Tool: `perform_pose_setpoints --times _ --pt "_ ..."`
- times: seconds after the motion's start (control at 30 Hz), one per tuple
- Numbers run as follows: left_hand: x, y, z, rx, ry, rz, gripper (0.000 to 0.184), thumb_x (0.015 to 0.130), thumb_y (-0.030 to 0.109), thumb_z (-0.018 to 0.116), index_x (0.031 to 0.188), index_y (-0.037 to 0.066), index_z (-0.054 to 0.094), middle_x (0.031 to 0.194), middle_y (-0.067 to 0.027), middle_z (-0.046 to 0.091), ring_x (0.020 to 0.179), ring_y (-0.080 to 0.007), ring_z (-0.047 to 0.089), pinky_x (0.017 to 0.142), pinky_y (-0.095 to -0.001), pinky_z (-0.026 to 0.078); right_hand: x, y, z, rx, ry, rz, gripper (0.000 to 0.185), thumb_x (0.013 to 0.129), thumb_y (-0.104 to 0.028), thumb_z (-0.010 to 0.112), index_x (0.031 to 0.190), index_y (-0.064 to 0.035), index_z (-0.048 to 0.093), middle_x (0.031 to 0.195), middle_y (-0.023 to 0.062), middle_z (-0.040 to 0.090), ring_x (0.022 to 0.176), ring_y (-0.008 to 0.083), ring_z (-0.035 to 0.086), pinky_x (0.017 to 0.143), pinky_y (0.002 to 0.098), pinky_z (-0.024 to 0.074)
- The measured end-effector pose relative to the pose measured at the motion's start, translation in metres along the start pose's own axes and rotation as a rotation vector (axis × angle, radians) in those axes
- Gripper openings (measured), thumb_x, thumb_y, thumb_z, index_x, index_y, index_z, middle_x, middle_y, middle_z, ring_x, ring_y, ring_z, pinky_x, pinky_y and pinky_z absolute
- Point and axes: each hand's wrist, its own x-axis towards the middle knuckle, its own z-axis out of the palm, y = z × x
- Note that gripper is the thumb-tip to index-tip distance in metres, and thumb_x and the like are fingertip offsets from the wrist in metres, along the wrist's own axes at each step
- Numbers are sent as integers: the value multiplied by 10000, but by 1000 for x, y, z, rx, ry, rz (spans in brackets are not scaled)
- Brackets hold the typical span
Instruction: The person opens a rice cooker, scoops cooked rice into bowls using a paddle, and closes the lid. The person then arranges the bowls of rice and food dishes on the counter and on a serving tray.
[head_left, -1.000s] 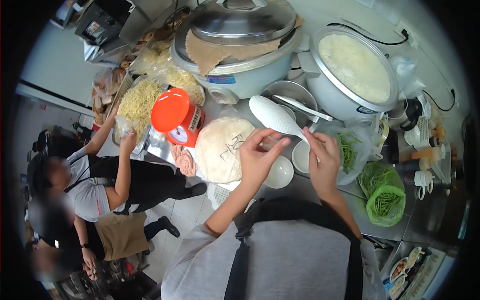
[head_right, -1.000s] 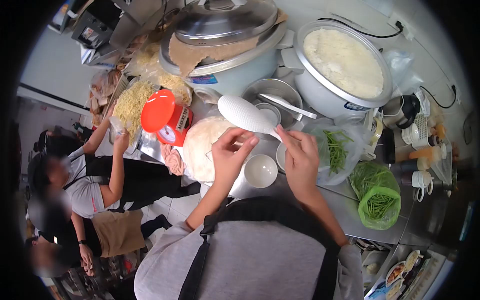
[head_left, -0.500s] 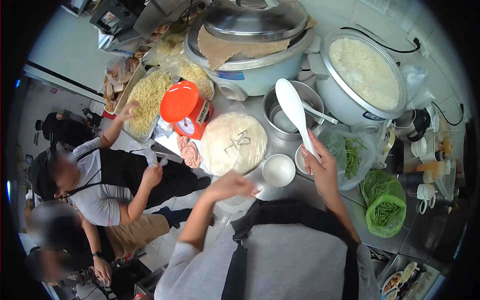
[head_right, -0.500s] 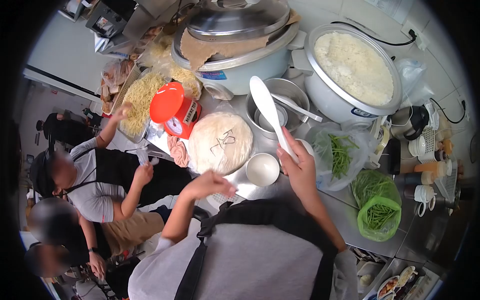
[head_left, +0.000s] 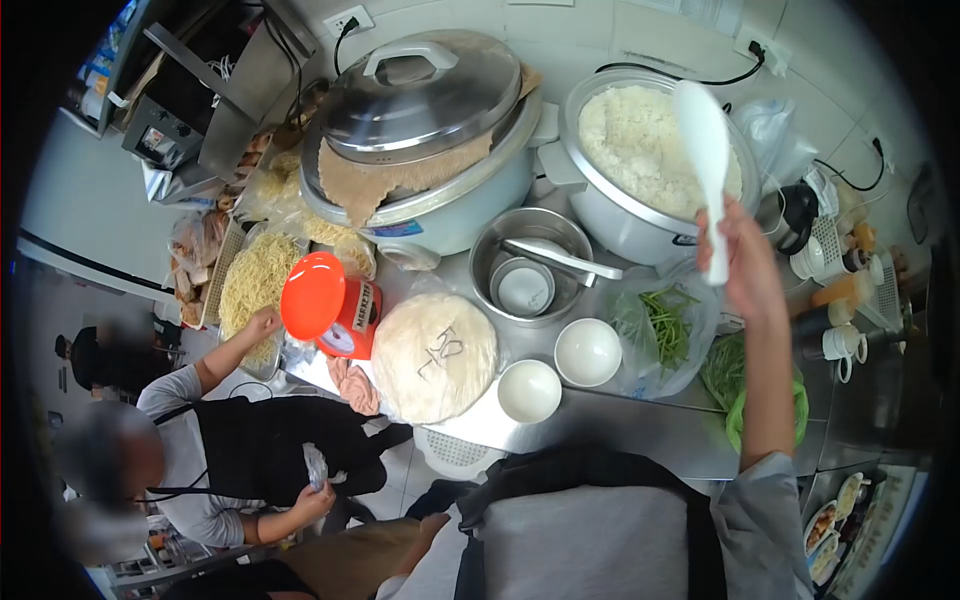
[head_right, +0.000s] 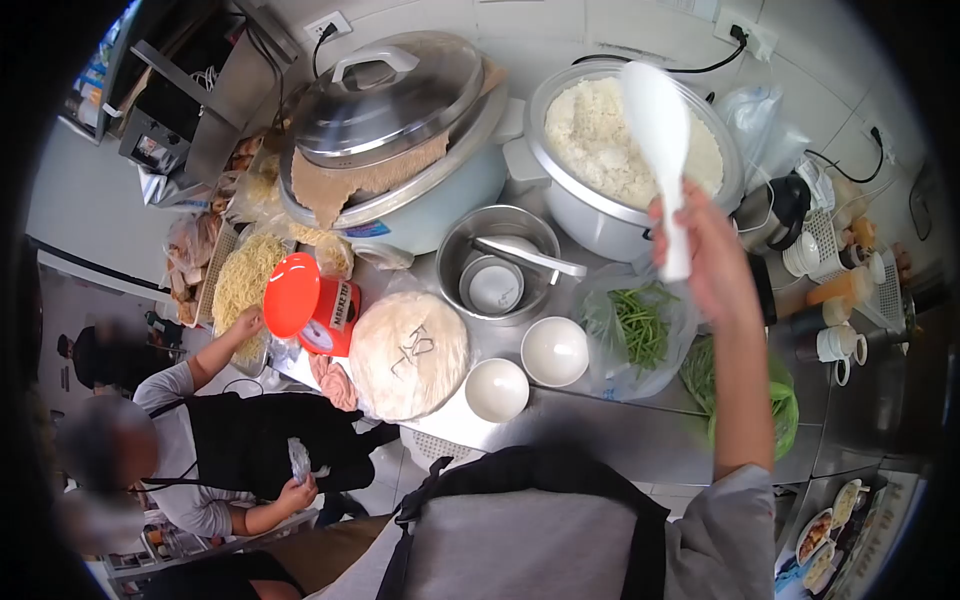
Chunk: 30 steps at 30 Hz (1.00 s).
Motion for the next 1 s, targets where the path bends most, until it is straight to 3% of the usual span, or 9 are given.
perform_pose_setpoints --times 0.1,0.2,0.3,0.33,0.43,0.63,0.77,0.87,1.0 --pt "20 -6 -18 7 35 0 98 773 260 675 804 189 735 877 -43 716 879 -251 686 788 -384 533 55 -30 -42 -487 99 -170 490 899 -123 477 1371 -21 396 806 30 589 577 75 498 502 217 430" --pt "-9 68 -166 -20 44 -138 85 746 236 704 799 174 727 893 -105 706 809 -310 681 721 -416 533 111 -34 -77 -1026 151 -196 451 891 -124 504 1334 -54 450 793 42 616 617 83 542 533 243 449" --pt "-17 103 -237 -198 156 -21 192 777 261 693 888 105 701 893 -147 697 795 -335 674 704 -429 524 154 -21 -93 -1233 48 -371 418 885 -114 529 1301 -111 485 811 109 652 688 193 623 623 321 493" --pt "-16 113 -255 -310 213 49 247 789 277 692 932 76 690 890 -161 693 793 -342 671 701 -431 520 163 -21 -91 -1376 50 -472 415 865 -115 565 1274 -137 497 867 176 669 807 317 654 738 394 499" --pt "1 135 -279 -552 483 132 309 864 223 641 1122 54 614 834 -160 691 689 -265 680 641 -365 529 174 -35 -67 -1595 13 -501 374 857 -115 582 1227 -158 567 895 195 669 882 376 636 791 417 496" --pt "31 197 -306 -1147 225 67 464 903 336 623 1217 8 525 829 -173 670 723 -275 669 703 -392 521 169 -33 -16 -1653 -183 -484 281 863 -138 581 1125 -174 675 919 175 673 863 351 638 778 428 506" --pt "75 185 -268 -831 532 319 389 915 213 558 1234 -5 512 987 -158 636 882 -162 648 664 -322 539 204 -31 -9 -1789 -83 -693 293 886 -182 575 1167 -174 656 883 158 674 789 343 630 737 422 498" --pt "73 173 -269 -1030 436 403 408 909 153 514 1289 7 478 1073 -165 618 930 -174 645 644 -279 546 234 -27 -10 -1932 -226 -816 302 877 -216 586 1168 -200 661 776 118 655 726 318 626 673 427 501" --pt "9 189 -352 -1589 55 192 524 896 153 526 1381 32 368 1116 -156 607 866 -242 668 582 -312 572 236 -35 3 -2066 -416 -861 294 875 -239 598 1159 -217 670 718 98 631 701 296 624 638 419 504"
